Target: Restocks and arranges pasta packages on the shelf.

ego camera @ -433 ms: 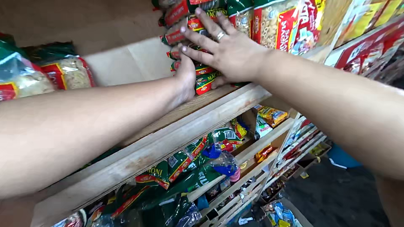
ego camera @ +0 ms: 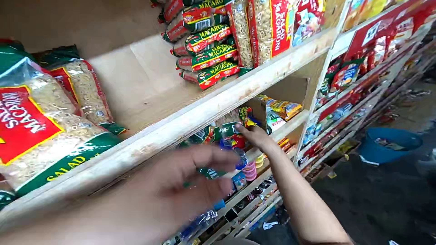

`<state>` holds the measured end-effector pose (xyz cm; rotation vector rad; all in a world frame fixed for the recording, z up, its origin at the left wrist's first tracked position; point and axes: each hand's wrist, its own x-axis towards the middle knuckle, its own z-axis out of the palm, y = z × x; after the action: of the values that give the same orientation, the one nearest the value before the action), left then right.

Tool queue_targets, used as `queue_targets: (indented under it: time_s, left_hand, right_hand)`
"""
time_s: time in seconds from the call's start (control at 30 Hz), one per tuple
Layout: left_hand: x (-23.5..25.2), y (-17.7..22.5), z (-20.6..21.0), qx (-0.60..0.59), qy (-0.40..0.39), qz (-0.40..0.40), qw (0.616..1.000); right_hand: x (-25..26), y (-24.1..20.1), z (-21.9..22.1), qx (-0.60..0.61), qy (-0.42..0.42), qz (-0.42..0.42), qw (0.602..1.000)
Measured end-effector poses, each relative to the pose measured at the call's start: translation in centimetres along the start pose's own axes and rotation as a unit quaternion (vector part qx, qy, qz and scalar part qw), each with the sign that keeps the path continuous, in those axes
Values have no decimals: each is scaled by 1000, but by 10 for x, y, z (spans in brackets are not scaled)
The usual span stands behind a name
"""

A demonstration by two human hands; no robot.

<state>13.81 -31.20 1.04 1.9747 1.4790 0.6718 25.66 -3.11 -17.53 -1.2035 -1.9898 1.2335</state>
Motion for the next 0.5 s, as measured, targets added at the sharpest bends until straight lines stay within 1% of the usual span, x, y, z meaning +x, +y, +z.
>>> queue_targets:
  time_s: [0.03,0.1,0.17,0.23,0.27,0.3,0.33,0.4,0.43,0.47,0.5]
  left_hand:
    - [-6,-10,20,6,-27,-7,1000]
    - [-8,-37,57,20,-64,-7,998]
    - [2,-65,84,22,-83,-23,996]
    - [16,-87,102,36,-54,-41,997]
    - [25,-94,108,66,-22,-37,997]
    - [33,-100,112,120,17,-26,992]
    - [42,-105,115,201,60,-8,978]
    - [61,-116,112,365,139,12,920]
    - [72,-123,105,421,165,9,892]
    - [82,-130,96,455,177,-2,873]
    - [93,-137,87,475,180,-16,861]
  right_hand:
    - [7,3,6,45,-20,19,999]
    - [8,0,9,133,-29,40,990]
    - [4,-5,9,177,-28,50,983]
    - [-2,-8,13,175,-25,44,983]
    - [-6,-8,17,160,-12,31,987]
    - [-12,-10,21,132,7,12,991]
    - [-20,-15,25,95,30,-14,995]
    - [-37,-32,33,60,64,-70,994]
    - [-41,-40,35,85,72,-102,988]
    - [-38,-46,35,133,61,-136,980]
    - [-32,-52,31,201,31,-168,965]
